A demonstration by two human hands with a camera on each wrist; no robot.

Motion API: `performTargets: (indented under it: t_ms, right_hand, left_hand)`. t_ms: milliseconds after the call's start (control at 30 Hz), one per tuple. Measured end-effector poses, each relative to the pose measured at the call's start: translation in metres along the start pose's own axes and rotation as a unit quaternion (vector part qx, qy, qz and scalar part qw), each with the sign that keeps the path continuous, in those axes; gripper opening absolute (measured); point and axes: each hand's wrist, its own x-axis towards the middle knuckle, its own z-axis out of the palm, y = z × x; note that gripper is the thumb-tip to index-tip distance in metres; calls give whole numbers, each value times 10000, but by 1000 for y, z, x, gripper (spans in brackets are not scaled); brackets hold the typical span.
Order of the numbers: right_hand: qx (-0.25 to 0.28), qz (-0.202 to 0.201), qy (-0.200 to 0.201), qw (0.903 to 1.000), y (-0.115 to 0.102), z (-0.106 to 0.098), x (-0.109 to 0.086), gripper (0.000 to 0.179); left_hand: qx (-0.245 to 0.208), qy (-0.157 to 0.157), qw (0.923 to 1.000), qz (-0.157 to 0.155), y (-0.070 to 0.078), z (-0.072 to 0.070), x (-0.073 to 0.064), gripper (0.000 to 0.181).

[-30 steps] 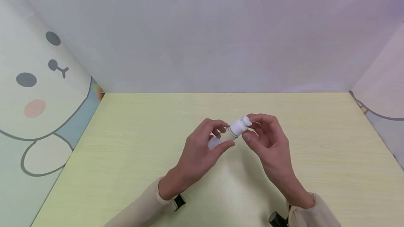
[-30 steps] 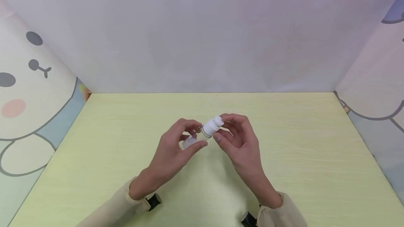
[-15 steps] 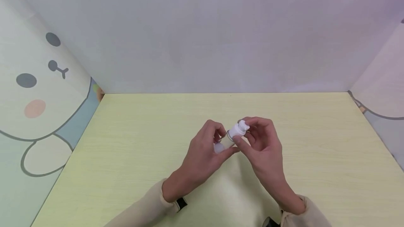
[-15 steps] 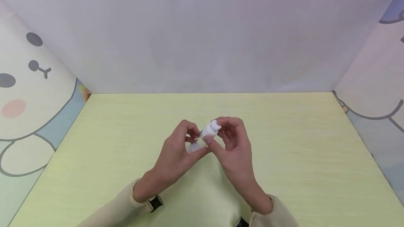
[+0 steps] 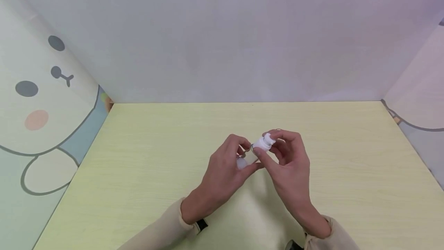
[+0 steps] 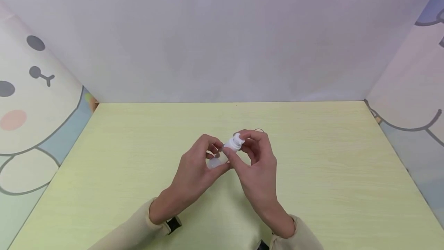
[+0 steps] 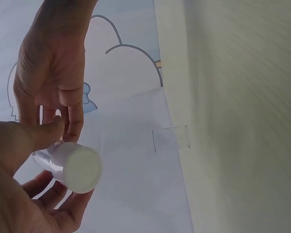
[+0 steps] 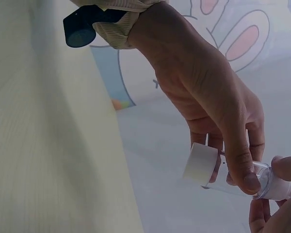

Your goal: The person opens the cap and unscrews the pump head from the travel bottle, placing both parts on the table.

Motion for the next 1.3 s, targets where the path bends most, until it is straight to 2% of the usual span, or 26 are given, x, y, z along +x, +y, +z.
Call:
performTargets:
  t_ms: [167, 400, 500, 567, 733, 800, 933, 1100, 1200, 1300]
  right_hand:
    - [340, -147, -68, 9993, 0, -2, 1, 47]
    - [754, -740, -469, 9933, 2, -6, 3, 43]
    - [886, -946, -620, 9896, 3, -8, 4, 45]
    - [916, -1016, -696, 9882, 4, -10, 4, 45]
    - [1071, -1211, -994, 9818, 4, -14, 4, 45]
    - [1130, -1304, -1161, 9781, 4, -15, 4, 45]
    - [1178, -1503, -1536, 9695, 4, -16, 5, 43]
    - [1194, -1719, -1956, 9581, 2, -17, 9, 41]
    - [1088, -1774, -2063, 9561, 0, -18, 10, 45]
    - [868, -1814, -1988, 9592, -2, -18, 11, 51]
  left_hand:
    - [-36, 234, 9993, 293, -2, -1, 0, 47]
    - [-385, 306, 9975, 517, -6, -5, 0, 45]
    - [-592, 182, 9968, 502, -7, -8, 0, 45]
    - [-925, -37, 9948, 415, -7, -11, 0, 45]
    - [-1805, -727, 9809, -16, -9, -20, 0, 42]
    - [-1932, -876, 9771, -143, -9, -22, 1, 41]
    - [-2041, -938, 9743, -169, -10, -23, 0, 41]
    - [-2024, -876, 9754, -42, -11, -22, 0, 44]
    - [-1947, -831, 9773, -44, -9, -23, 1, 44]
    - [-1842, -797, 9795, -158, -7, -23, 2, 45]
